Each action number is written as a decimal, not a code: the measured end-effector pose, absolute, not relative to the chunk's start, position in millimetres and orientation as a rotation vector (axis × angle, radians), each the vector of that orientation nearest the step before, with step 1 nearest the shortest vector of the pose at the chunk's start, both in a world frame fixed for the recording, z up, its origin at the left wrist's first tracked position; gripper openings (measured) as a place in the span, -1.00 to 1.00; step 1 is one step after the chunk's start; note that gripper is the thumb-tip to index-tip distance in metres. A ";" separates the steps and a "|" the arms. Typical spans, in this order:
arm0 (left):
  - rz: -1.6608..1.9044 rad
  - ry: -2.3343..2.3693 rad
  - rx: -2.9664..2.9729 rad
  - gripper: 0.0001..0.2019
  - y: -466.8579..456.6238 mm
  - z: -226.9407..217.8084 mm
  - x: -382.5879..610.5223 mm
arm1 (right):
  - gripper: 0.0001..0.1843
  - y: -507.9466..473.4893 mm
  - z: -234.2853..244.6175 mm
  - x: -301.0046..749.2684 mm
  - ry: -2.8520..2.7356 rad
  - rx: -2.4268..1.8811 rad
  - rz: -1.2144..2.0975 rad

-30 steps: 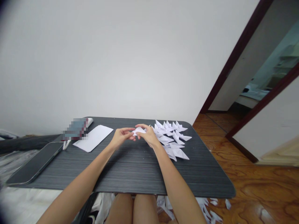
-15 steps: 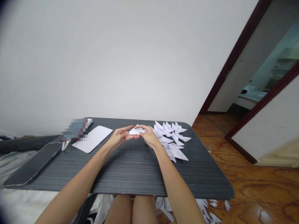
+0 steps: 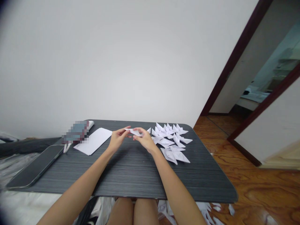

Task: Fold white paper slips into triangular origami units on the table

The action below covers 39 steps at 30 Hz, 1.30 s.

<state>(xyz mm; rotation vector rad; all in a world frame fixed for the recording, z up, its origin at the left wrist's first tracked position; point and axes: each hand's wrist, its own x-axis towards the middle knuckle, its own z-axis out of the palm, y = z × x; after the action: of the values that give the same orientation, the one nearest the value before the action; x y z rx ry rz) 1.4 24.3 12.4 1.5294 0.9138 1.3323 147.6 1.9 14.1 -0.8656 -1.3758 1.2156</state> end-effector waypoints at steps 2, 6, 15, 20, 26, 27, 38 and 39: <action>1.365 0.898 1.534 -0.66 24.1 13.2 1.7 | -0.65 2.8 13.2 147.3 -1.417 -0.867 1.171; 1.356 0.877 1.569 -0.64 23.7 12.1 4.5 | -0.66 4.3 12.0 146.0 -1.519 -0.833 1.055; 1.309 0.932 1.686 -0.65 22.3 11.7 4.7 | -0.63 4.9 4.9 141.7 -1.619 -0.990 0.879; 1.253 0.982 1.809 -0.66 21.4 13.4 3.8 | -0.62 5.0 3.1 143.2 -1.704 -1.022 0.807; 1.216 1.071 1.998 -0.68 19.3 14.4 1.8 | -0.59 2.3 7.4 144.3 -1.819 -1.060 0.756; 1.214 1.080 2.017 -0.69 18.6 15.1 1.4 | -0.59 1.3 7.9 144.5 -1.838 -1.079 0.726; 1.261 1.003 1.679 -0.74 26.1 15.4 -4.8 | -0.64 -16.8 22.6 147.4 -2.063 -1.135 0.512; 1.262 1.016 1.627 -0.75 27.0 14.7 -5.5 | -0.65 -18.9 23.5 144.7 -2.079 -1.103 0.510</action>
<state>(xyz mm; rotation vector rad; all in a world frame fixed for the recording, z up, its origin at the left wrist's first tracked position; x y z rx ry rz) -5.5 27.0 14.7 1.6270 1.0158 1.2623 144.7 -18.9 23.5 -1.1034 -2.0788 0.5104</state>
